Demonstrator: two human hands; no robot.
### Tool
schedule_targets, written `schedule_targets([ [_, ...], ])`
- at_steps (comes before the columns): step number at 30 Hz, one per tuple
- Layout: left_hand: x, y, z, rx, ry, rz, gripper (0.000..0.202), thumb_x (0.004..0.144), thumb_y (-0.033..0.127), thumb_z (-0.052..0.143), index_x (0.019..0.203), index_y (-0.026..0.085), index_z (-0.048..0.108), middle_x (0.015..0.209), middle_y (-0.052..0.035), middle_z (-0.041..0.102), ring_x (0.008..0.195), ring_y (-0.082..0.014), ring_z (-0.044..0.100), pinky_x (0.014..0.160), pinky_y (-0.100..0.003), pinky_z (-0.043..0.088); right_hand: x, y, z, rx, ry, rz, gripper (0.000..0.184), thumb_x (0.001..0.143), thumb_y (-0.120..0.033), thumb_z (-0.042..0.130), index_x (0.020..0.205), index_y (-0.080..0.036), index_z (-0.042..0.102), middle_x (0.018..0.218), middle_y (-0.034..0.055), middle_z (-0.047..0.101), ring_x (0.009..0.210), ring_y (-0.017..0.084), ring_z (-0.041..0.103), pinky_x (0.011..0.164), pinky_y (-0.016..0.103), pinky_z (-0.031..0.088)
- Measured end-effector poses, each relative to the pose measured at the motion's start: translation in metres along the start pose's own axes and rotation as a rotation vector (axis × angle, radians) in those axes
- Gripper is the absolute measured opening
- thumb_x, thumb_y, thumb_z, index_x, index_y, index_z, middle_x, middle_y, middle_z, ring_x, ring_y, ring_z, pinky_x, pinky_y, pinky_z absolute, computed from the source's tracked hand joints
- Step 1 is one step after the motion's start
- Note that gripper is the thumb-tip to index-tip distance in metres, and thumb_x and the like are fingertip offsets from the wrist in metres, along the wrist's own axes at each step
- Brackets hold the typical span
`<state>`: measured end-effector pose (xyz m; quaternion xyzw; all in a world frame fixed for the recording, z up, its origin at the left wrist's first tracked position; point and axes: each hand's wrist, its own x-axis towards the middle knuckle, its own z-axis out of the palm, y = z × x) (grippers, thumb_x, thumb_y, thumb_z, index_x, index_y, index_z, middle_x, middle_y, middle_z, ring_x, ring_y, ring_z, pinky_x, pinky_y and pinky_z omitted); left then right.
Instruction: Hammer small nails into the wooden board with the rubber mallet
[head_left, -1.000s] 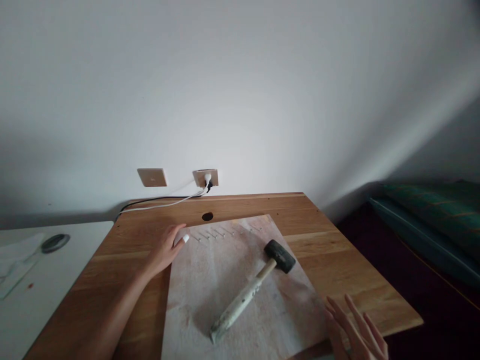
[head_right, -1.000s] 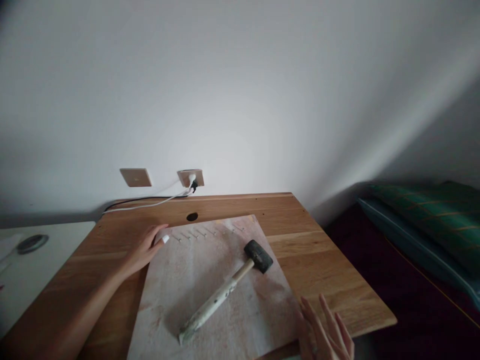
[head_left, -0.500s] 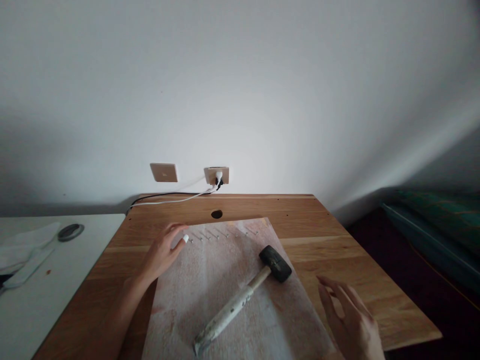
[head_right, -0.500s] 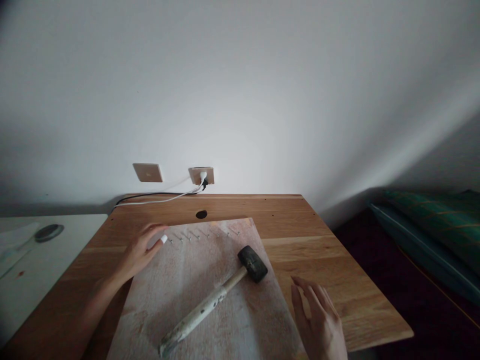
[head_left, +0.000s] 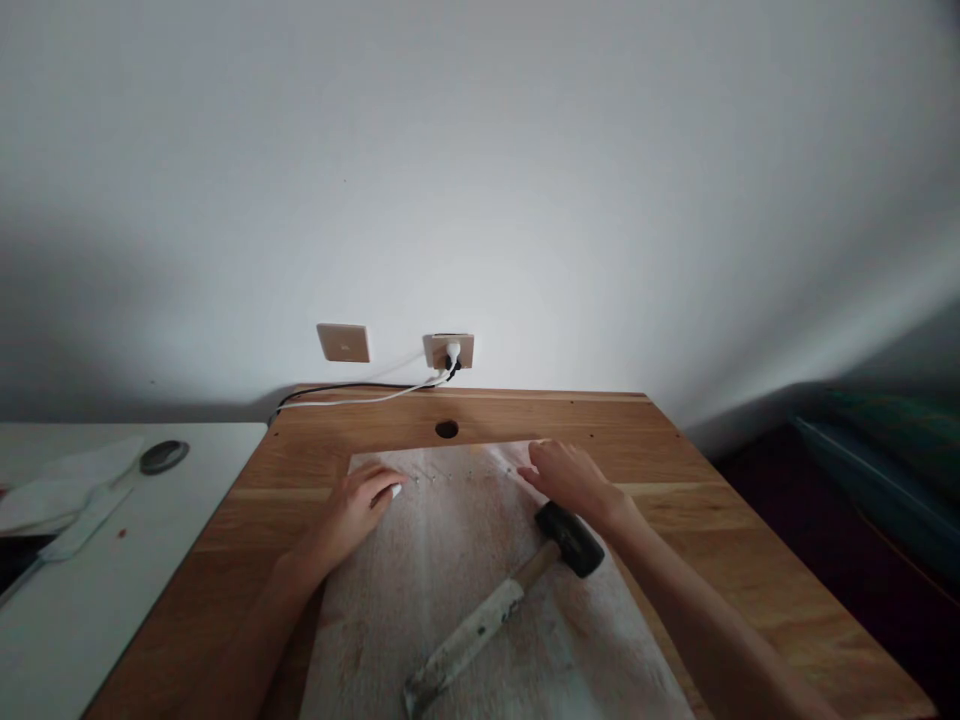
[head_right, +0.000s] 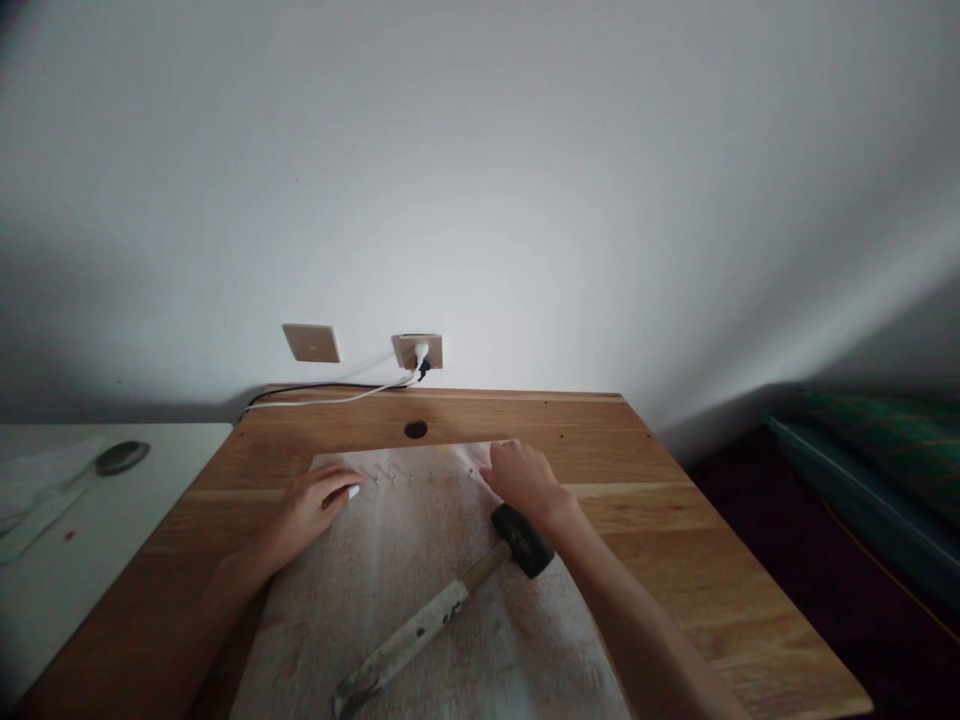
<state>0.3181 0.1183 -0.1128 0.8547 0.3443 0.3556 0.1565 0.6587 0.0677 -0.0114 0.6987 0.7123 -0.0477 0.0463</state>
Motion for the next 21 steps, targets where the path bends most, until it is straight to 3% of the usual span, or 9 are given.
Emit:
schedule_targets([
  [8, 0.005, 0.004, -0.002, 0.08, 0.008, 0.03, 0.027, 0.093, 0.007, 0.055, 0.097, 0.023, 0.076, 0.086, -0.0016, 0.072, 0.082, -0.0162, 0.068, 0.077, -0.027, 0.053, 0.005, -0.012, 0.006, -0.116, -0.126, 0.011, 0.027, 0.101, -0.035, 0.067, 0.119, -0.015, 0.068, 0.12, 0.0081, 0.072, 0.104, 0.023, 0.071, 0.091, 0.044, 0.06],
  [15, 0.012, 0.018, -0.004, 0.106, 0.045, -0.097, 0.014, 0.089, 0.012, 0.063, 0.078, 0.02, 0.064, 0.081, -0.0009, 0.066, 0.08, -0.0176, 0.063, 0.076, -0.029, 0.049, 0.0, -0.009, -0.004, 0.001, -0.074, -0.052, 0.017, 0.103, -0.028, 0.062, 0.109, -0.014, 0.069, 0.108, 0.0072, 0.073, 0.097, 0.021, 0.072, 0.086, 0.04, 0.059],
  [18, 0.012, 0.032, -0.003, -0.02, -0.001, -0.126, 0.016, 0.091, 0.017, 0.064, 0.076, 0.02, 0.06, 0.079, -0.0001, 0.063, 0.074, -0.0152, 0.061, 0.071, -0.026, 0.048, -0.013, -0.014, -0.011, 0.129, -0.072, -0.196, 0.018, 0.104, -0.016, 0.053, 0.103, -0.013, 0.071, 0.101, 0.0083, 0.075, 0.094, 0.019, 0.072, 0.085, 0.031, 0.055],
  [21, 0.013, 0.051, 0.002, -0.13, -0.16, -0.104, 0.017, 0.092, 0.021, 0.068, 0.075, 0.019, 0.061, 0.077, 0.0004, 0.062, 0.071, -0.0139, 0.06, 0.067, -0.024, 0.046, -0.026, -0.028, -0.009, 0.266, -0.157, -0.424, 0.012, 0.099, -0.016, 0.062, 0.1, -0.018, 0.074, 0.096, 0.002, 0.077, 0.088, 0.014, 0.071, 0.08, 0.021, 0.05],
])
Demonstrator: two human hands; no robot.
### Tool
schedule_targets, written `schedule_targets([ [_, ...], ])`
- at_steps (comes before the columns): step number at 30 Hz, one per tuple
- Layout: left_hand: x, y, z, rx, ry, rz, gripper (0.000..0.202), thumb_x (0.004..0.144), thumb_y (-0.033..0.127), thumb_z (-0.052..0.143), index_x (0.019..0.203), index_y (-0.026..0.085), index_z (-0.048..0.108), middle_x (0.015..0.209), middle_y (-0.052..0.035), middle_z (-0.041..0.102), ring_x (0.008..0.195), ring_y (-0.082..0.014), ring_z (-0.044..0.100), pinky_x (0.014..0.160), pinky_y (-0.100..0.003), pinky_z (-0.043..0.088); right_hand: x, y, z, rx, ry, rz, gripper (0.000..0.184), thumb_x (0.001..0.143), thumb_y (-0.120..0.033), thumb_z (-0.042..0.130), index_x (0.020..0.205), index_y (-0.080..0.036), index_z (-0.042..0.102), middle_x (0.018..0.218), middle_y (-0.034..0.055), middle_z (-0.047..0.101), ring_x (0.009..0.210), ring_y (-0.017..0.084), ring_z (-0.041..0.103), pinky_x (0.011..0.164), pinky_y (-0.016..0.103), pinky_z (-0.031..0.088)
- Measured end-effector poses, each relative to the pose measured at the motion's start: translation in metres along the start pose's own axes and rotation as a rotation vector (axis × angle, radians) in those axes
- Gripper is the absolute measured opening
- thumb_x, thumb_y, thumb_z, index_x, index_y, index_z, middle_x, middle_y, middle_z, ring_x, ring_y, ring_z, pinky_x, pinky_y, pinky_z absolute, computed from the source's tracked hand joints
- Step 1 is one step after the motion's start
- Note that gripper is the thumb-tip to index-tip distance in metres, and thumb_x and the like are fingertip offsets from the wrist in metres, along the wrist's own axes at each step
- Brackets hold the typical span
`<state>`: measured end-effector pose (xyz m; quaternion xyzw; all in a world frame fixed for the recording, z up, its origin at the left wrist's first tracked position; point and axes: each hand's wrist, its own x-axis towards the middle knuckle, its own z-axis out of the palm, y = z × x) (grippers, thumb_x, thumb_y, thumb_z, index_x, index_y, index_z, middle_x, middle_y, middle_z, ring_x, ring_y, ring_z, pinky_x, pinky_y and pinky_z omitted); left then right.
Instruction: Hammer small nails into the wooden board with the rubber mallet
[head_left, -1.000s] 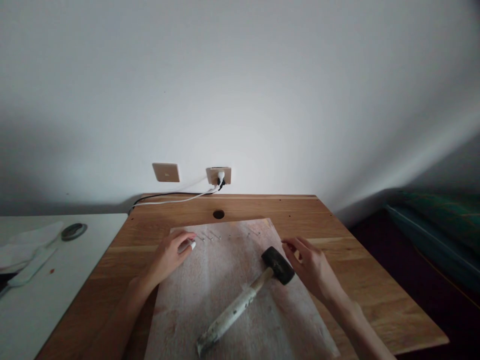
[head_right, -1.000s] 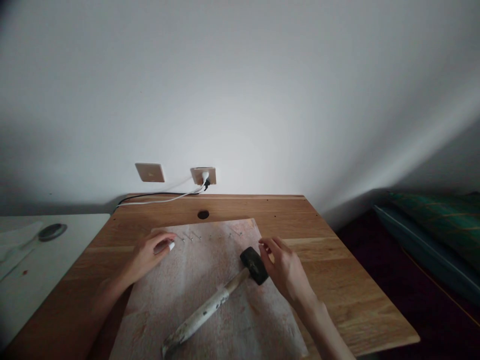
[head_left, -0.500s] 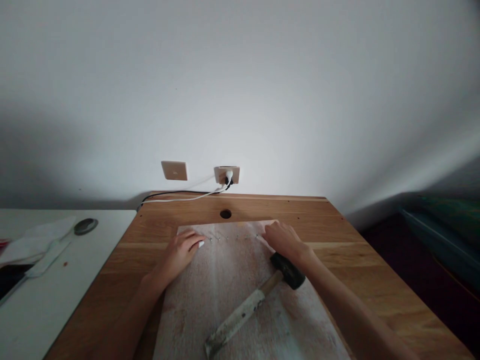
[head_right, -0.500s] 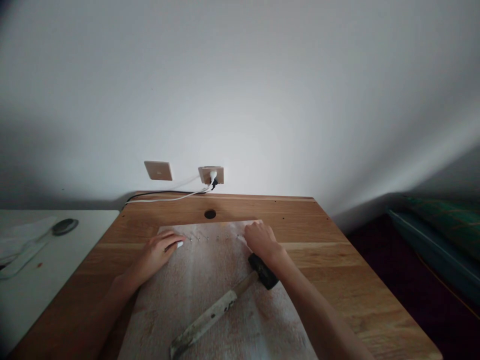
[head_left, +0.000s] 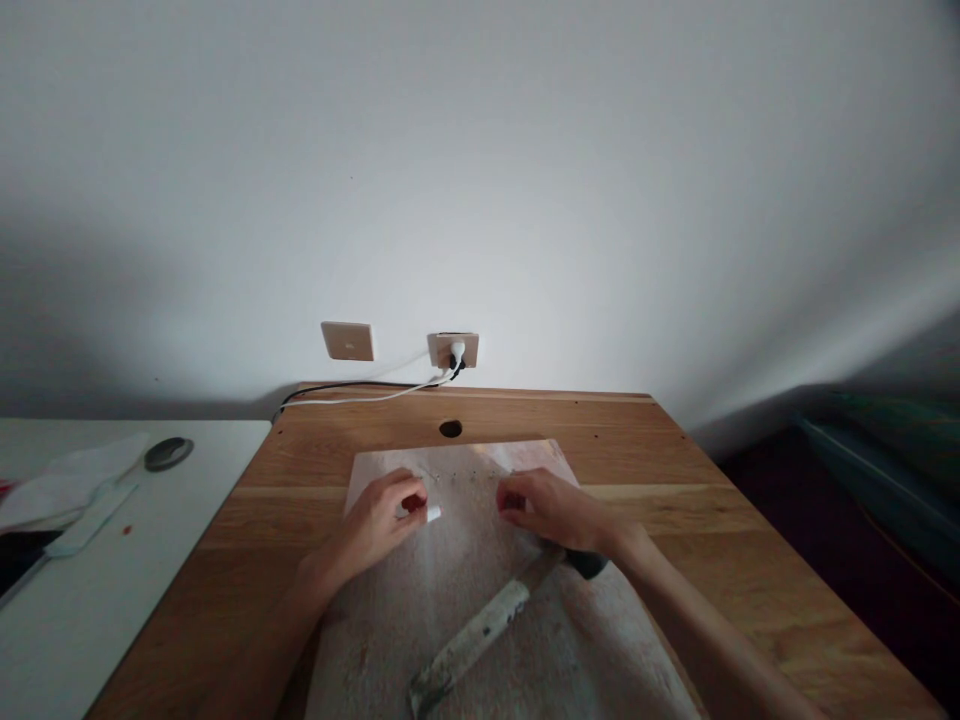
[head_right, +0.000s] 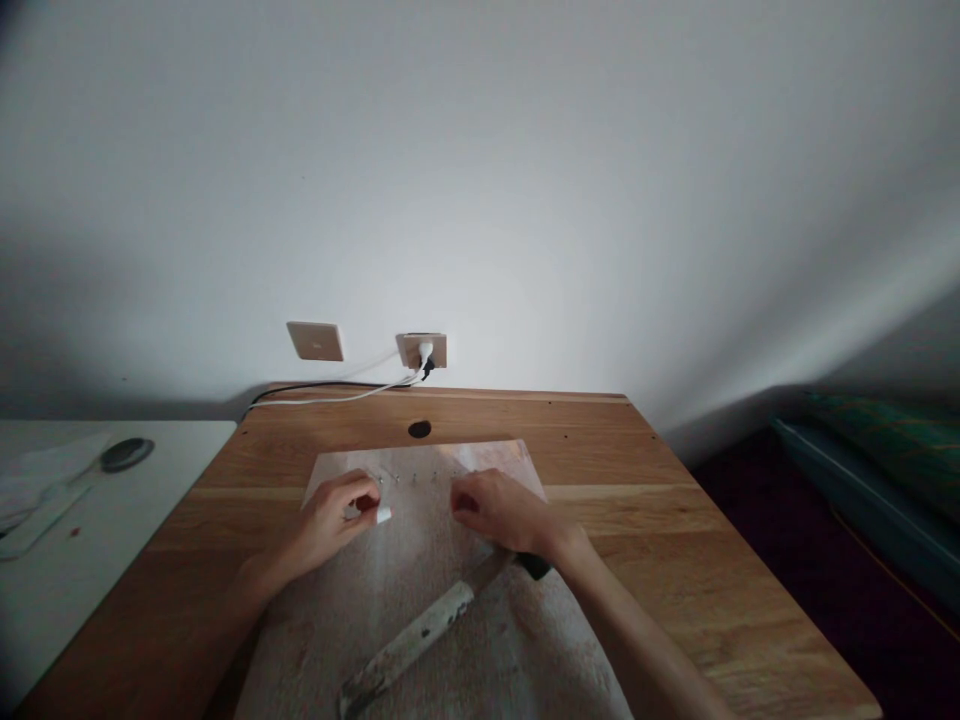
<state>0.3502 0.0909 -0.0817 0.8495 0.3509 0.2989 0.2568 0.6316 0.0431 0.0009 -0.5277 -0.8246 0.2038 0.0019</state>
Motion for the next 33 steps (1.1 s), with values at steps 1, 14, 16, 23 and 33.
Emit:
schedule_targets([
  [1, 0.0, 0.006, 0.003, -0.003, -0.06, 0.007, 0.017, 0.091, 0.021, 0.069, 0.075, 0.019, 0.062, 0.077, 0.0004, 0.063, 0.072, -0.0139, 0.06, 0.067, -0.024, 0.045, 0.001, -0.005, 0.004, 0.032, -0.029, -0.063, 0.01, 0.097, -0.017, 0.065, 0.099, -0.019, 0.075, 0.095, 0.0006, 0.077, 0.087, 0.013, 0.071, 0.079, 0.019, 0.049],
  [14, 0.004, -0.004, 0.011, 0.09, 0.159, -0.043, 0.025, 0.093, 0.015, 0.059, 0.115, 0.022, 0.068, 0.107, -0.0066, 0.067, 0.097, -0.0203, 0.066, 0.088, -0.033, 0.054, 0.015, -0.005, 0.006, -0.128, 0.141, 0.128, 0.026, 0.108, -0.025, 0.047, 0.109, -0.013, 0.07, 0.103, 0.0123, 0.077, 0.095, 0.023, 0.072, 0.083, 0.03, 0.049],
  [16, 0.008, -0.013, 0.011, 0.101, 0.176, -0.03, 0.032, 0.092, 0.012, 0.057, 0.119, 0.023, 0.068, 0.114, -0.0074, 0.068, 0.105, -0.0215, 0.066, 0.094, -0.036, 0.054, 0.019, 0.002, 0.005, -0.217, 0.213, 0.254, 0.028, 0.108, -0.026, 0.045, 0.111, -0.01, 0.068, 0.111, 0.0196, 0.074, 0.103, 0.028, 0.071, 0.088, 0.036, 0.05],
  [23, 0.015, -0.023, 0.01, 0.233, -0.002, 0.003, 0.031, 0.094, 0.006, 0.052, 0.102, 0.023, 0.077, 0.096, -0.0053, 0.071, 0.095, -0.0202, 0.068, 0.086, -0.032, 0.054, 0.037, 0.021, 0.022, -0.348, 0.119, 0.348, 0.023, 0.102, -0.036, 0.066, 0.108, -0.014, 0.07, 0.107, 0.0057, 0.074, 0.096, 0.02, 0.073, 0.089, 0.042, 0.06],
  [33, 0.032, -0.002, -0.006, 0.336, 0.027, 0.023, 0.021, 0.098, 0.019, 0.06, 0.08, 0.02, 0.071, 0.082, -0.0032, 0.066, 0.082, -0.0188, 0.064, 0.079, -0.03, 0.05, 0.022, 0.006, 0.006, -0.165, 0.15, 0.148, 0.02, 0.102, -0.009, 0.051, 0.099, -0.013, 0.07, 0.099, 0.0106, 0.075, 0.091, 0.02, 0.071, 0.084, 0.031, 0.052],
])
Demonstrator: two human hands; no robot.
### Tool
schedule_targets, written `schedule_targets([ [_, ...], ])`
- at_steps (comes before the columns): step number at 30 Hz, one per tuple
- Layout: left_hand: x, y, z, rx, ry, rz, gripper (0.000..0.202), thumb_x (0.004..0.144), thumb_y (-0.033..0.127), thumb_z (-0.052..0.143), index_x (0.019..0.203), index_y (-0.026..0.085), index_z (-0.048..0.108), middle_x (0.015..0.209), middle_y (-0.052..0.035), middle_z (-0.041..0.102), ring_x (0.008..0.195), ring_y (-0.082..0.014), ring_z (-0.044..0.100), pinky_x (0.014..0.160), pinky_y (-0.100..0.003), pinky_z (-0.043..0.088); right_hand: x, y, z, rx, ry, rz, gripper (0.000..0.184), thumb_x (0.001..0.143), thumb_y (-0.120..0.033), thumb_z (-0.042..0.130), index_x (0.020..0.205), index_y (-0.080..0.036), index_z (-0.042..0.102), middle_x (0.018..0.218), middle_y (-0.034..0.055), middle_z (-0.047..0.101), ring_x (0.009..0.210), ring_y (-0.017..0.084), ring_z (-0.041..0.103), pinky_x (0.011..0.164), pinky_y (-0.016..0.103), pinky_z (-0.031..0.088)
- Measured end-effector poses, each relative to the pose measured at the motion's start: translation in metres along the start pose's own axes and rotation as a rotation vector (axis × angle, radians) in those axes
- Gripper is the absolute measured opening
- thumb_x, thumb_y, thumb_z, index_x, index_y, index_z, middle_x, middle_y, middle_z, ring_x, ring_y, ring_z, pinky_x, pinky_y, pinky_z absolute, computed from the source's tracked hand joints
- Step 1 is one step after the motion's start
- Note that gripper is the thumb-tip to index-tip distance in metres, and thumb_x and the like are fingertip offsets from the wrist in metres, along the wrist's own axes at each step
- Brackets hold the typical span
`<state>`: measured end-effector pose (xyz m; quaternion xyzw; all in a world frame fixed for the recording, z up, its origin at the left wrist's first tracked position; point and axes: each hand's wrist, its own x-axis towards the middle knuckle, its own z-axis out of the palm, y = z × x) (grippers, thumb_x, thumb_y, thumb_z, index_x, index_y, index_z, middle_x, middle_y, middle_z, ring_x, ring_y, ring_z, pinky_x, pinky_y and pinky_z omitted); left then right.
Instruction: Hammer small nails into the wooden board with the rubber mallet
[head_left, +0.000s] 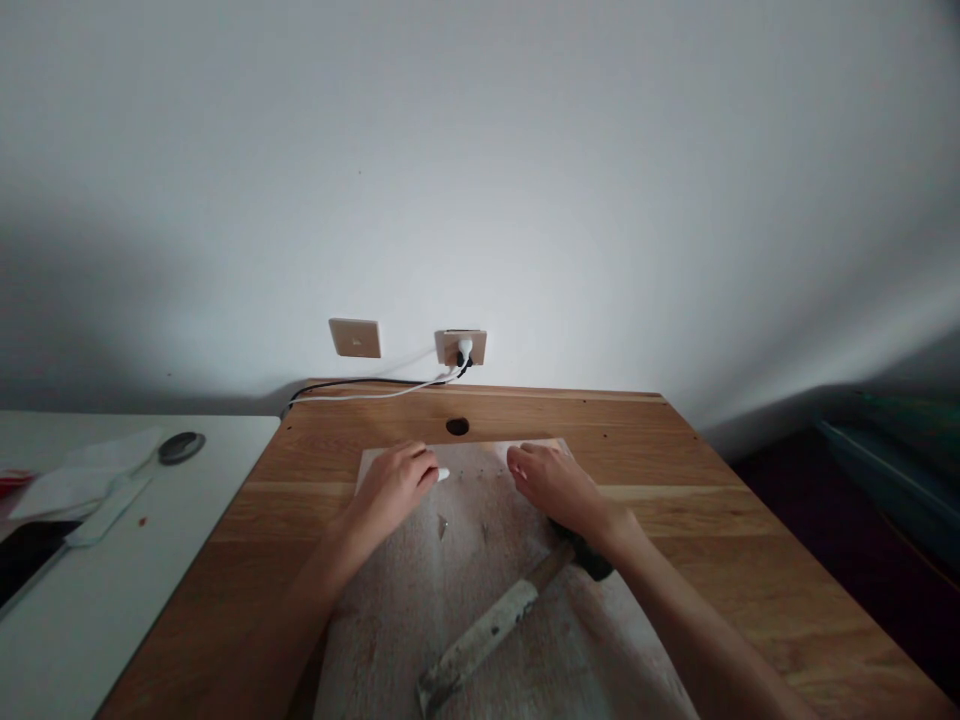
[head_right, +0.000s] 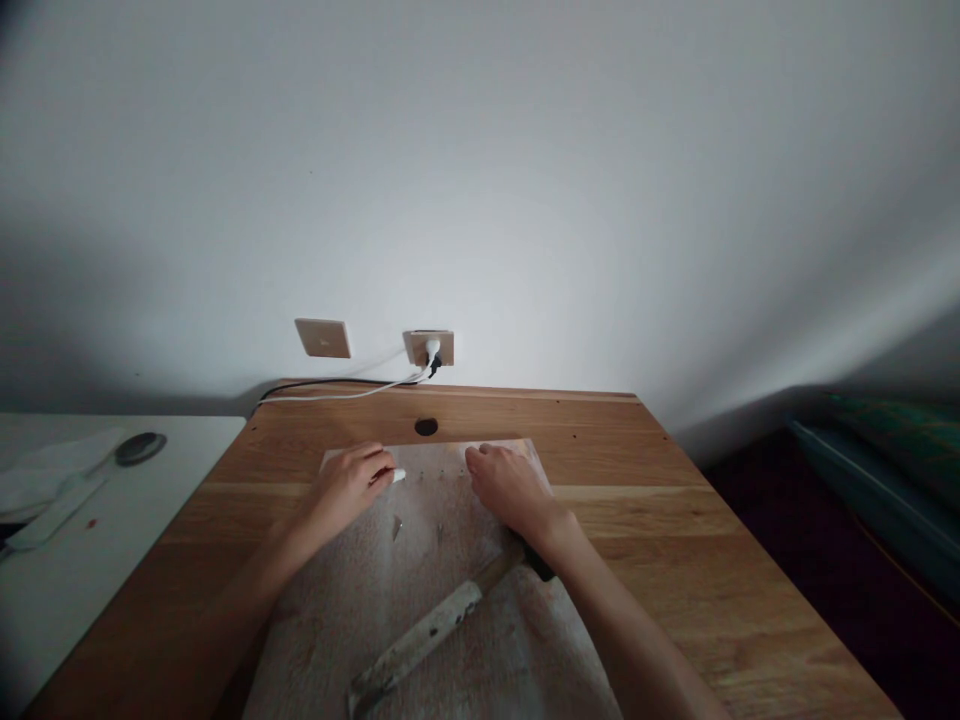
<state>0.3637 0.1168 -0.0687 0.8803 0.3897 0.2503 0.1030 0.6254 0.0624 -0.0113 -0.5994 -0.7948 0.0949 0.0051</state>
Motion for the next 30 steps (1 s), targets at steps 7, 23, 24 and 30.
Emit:
schedule_targets([
  [7, -0.03, 0.033, 0.0, -0.178, -0.179, 0.102, 0.011, 0.092, 0.016, 0.066, 0.093, 0.023, 0.074, 0.085, -0.0013, 0.067, 0.08, -0.0173, 0.066, 0.074, -0.027, 0.049, -0.018, -0.024, -0.002, 0.261, -0.128, -0.268, 0.012, 0.096, -0.019, 0.069, 0.108, -0.021, 0.072, 0.092, -0.0017, 0.078, 0.081, 0.012, 0.071, 0.074, 0.017, 0.049],
  [23, 0.003, 0.012, 0.012, 0.048, -0.156, 0.028, 0.028, 0.094, 0.002, 0.052, 0.094, 0.019, 0.074, 0.094, -0.006, 0.069, 0.091, -0.0211, 0.067, 0.083, -0.031, 0.052, 0.01, -0.019, 0.011, -0.138, -0.027, 0.069, 0.02, 0.106, -0.023, 0.055, 0.104, -0.012, 0.072, 0.104, 0.0115, 0.078, 0.095, 0.023, 0.074, 0.087, 0.038, 0.056],
  [24, 0.004, 0.012, 0.011, 0.077, -0.165, 0.044, 0.027, 0.095, 0.002, 0.052, 0.092, 0.019, 0.073, 0.092, -0.0059, 0.069, 0.089, -0.0207, 0.067, 0.081, -0.031, 0.052, 0.011, -0.02, 0.011, -0.144, -0.036, 0.062, 0.018, 0.105, -0.022, 0.056, 0.106, -0.013, 0.071, 0.105, 0.0085, 0.077, 0.095, 0.021, 0.074, 0.088, 0.039, 0.056],
  [30, 0.013, 0.019, 0.004, 0.172, -0.126, 0.092, 0.016, 0.094, 0.009, 0.062, 0.083, 0.018, 0.069, 0.089, -0.0069, 0.069, 0.09, -0.0244, 0.067, 0.087, -0.036, 0.052, 0.009, -0.023, 0.0, -0.085, -0.009, 0.027, 0.024, 0.099, -0.007, 0.049, 0.111, -0.011, 0.069, 0.111, 0.0175, 0.075, 0.101, 0.025, 0.073, 0.084, 0.032, 0.051],
])
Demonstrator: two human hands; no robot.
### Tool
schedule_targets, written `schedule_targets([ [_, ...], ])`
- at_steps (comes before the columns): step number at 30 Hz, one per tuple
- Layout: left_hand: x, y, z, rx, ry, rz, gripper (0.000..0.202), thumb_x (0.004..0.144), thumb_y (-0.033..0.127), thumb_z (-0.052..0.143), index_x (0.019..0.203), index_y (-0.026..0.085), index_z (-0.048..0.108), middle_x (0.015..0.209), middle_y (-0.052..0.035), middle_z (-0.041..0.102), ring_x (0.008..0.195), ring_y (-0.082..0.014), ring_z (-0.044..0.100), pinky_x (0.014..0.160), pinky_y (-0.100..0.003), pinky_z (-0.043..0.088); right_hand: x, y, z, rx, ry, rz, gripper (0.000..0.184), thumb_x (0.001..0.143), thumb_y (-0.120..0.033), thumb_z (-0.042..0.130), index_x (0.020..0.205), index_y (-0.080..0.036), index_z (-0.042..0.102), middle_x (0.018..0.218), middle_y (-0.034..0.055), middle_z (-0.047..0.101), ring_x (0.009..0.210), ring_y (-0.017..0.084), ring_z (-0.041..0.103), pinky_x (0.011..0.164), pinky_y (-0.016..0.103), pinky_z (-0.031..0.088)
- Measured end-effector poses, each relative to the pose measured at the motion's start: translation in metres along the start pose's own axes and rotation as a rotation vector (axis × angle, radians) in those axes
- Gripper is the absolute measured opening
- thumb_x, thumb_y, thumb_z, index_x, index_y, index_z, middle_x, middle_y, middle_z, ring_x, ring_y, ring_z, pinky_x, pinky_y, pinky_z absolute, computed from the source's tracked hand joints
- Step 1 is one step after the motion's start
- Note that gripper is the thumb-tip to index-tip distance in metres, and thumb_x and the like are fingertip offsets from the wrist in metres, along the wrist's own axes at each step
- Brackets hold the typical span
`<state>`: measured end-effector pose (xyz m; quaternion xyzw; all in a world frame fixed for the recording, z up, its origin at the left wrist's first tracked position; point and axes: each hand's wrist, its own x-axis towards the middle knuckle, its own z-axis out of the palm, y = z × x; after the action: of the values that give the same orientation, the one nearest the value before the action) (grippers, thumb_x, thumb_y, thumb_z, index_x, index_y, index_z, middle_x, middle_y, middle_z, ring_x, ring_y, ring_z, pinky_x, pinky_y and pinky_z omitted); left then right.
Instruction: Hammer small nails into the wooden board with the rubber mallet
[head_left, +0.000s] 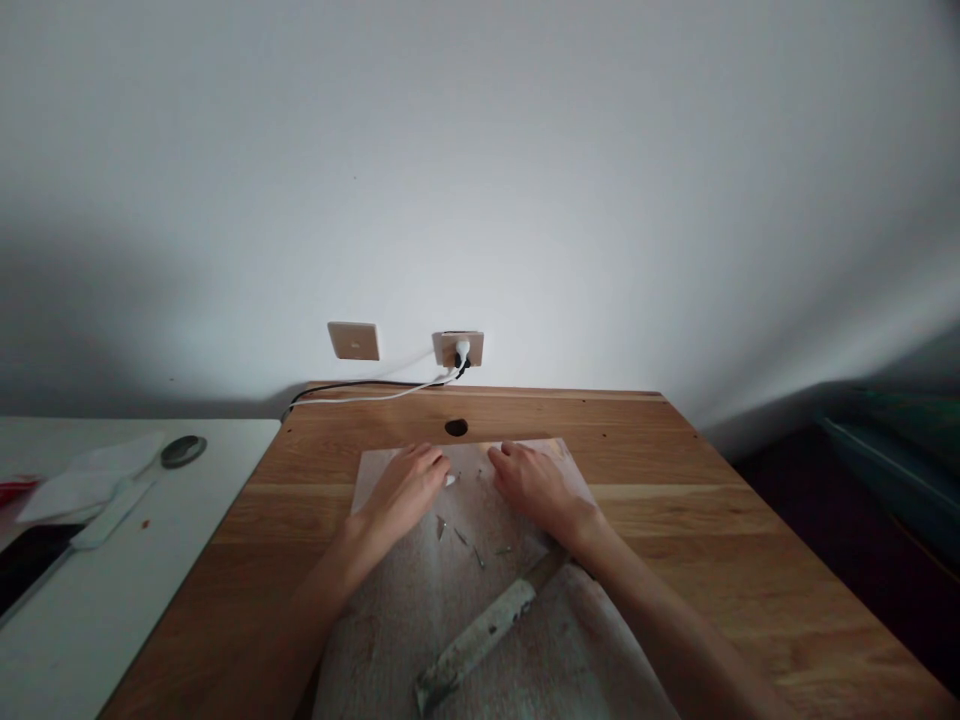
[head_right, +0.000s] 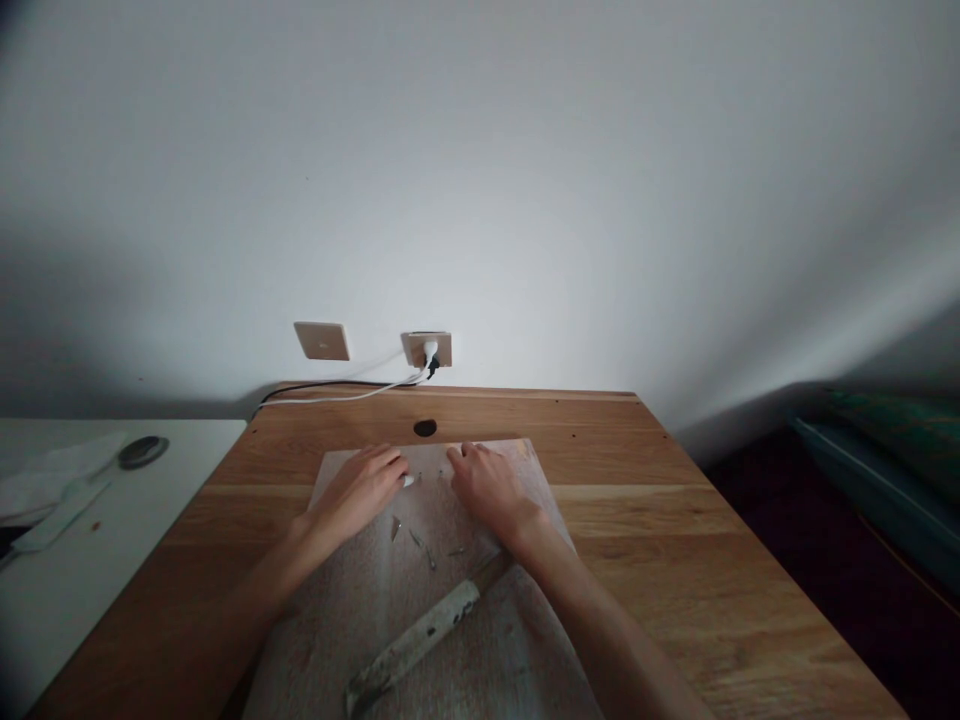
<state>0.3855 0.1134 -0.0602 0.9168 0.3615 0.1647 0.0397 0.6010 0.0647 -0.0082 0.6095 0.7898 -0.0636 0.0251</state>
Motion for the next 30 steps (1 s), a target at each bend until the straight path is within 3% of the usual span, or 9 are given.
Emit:
schedule_targets([
  [2, 0.003, 0.003, -0.001, 0.007, 0.001, -0.039, 0.016, 0.095, 0.011, 0.063, 0.082, 0.018, 0.069, 0.089, -0.0074, 0.069, 0.092, -0.0248, 0.067, 0.09, -0.037, 0.052, -0.004, -0.001, -0.004, 0.053, -0.007, -0.028, 0.024, 0.1, -0.008, 0.047, 0.109, -0.01, 0.069, 0.108, 0.0179, 0.075, 0.098, 0.025, 0.073, 0.081, 0.03, 0.049],
  [7, 0.003, 0.006, 0.0, -0.01, -0.085, -0.158, 0.016, 0.095, 0.008, 0.058, 0.094, 0.016, 0.072, 0.097, -0.0085, 0.074, 0.094, -0.0239, 0.071, 0.088, -0.034, 0.052, -0.02, -0.001, -0.005, 0.239, -0.177, -0.246, 0.011, 0.096, -0.018, 0.063, 0.096, -0.019, 0.074, 0.091, 0.0014, 0.079, 0.08, 0.014, 0.072, 0.07, 0.02, 0.046],
  [9, 0.0, 0.004, 0.001, -0.074, -0.089, -0.165, 0.018, 0.093, 0.007, 0.06, 0.101, 0.017, 0.072, 0.102, -0.0074, 0.075, 0.097, -0.023, 0.071, 0.088, -0.031, 0.052, -0.023, 0.001, -0.002, 0.274, -0.21, -0.276, 0.01, 0.095, -0.02, 0.065, 0.099, -0.02, 0.074, 0.087, -0.0004, 0.079, 0.078, 0.014, 0.072, 0.069, 0.019, 0.046],
  [15, -0.002, -0.003, 0.002, -0.155, -0.092, -0.175, 0.019, 0.094, 0.006, 0.058, 0.092, 0.019, 0.072, 0.098, -0.0054, 0.074, 0.092, -0.0205, 0.071, 0.082, -0.029, 0.049, -0.012, 0.003, 0.0, 0.186, -0.084, -0.098, 0.024, 0.107, -0.026, 0.05, 0.109, -0.013, 0.07, 0.098, 0.0111, 0.08, 0.091, 0.022, 0.075, 0.077, 0.027, 0.05],
  [18, 0.007, -0.003, -0.002, -0.198, -0.058, -0.288, 0.012, 0.092, 0.012, 0.063, 0.084, 0.018, 0.068, 0.087, -0.0031, 0.071, 0.082, -0.0189, 0.068, 0.075, -0.028, 0.046, -0.001, -0.003, 0.001, 0.083, -0.036, -0.004, 0.032, 0.109, -0.032, 0.047, 0.109, -0.009, 0.07, 0.103, 0.0191, 0.078, 0.099, 0.029, 0.075, 0.082, 0.034, 0.053],
  [20, 0.012, -0.001, -0.007, -0.218, -0.016, -0.357, 0.011, 0.091, 0.013, 0.063, 0.082, 0.018, 0.065, 0.083, -0.0017, 0.069, 0.078, -0.0177, 0.065, 0.072, -0.027, 0.045, 0.007, -0.008, 0.004, 0.025, -0.029, 0.037, 0.032, 0.108, -0.036, 0.051, 0.112, -0.009, 0.069, 0.105, 0.0169, 0.077, 0.098, 0.028, 0.075, 0.084, 0.038, 0.056],
  [24, -0.001, 0.013, -0.016, -0.27, -0.009, -0.17, 0.011, 0.092, 0.011, 0.062, 0.086, 0.019, 0.066, 0.089, -0.0017, 0.067, 0.084, -0.0172, 0.065, 0.076, -0.027, 0.046, 0.021, -0.014, 0.013, -0.03, -0.052, 0.046, 0.028, 0.104, -0.04, 0.062, 0.114, -0.014, 0.069, 0.108, 0.0066, 0.075, 0.095, 0.02, 0.074, 0.087, 0.042, 0.061],
  [27, -0.032, 0.029, -0.019, -0.263, -0.042, 0.024, 0.011, 0.095, 0.012, 0.062, 0.09, 0.02, 0.068, 0.095, -0.0032, 0.067, 0.093, -0.0192, 0.065, 0.084, -0.029, 0.048, 0.026, -0.013, 0.019, -0.028, -0.063, 0.0, 0.026, 0.102, -0.036, 0.066, 0.117, -0.015, 0.069, 0.114, 0.0071, 0.073, 0.099, 0.021, 0.072, 0.088, 0.042, 0.061],
  [30, -0.064, 0.039, -0.02, -0.284, -0.079, 0.058, 0.009, 0.091, 0.017, 0.07, 0.098, 0.021, 0.069, 0.1, -0.0034, 0.07, 0.098, -0.022, 0.065, 0.086, -0.032, 0.051, 0.025, -0.009, 0.019, 0.002, -0.058, -0.046, 0.026, 0.102, -0.034, 0.066, 0.119, -0.015, 0.068, 0.116, 0.0071, 0.072, 0.101, 0.022, 0.072, 0.089, 0.043, 0.06],
])
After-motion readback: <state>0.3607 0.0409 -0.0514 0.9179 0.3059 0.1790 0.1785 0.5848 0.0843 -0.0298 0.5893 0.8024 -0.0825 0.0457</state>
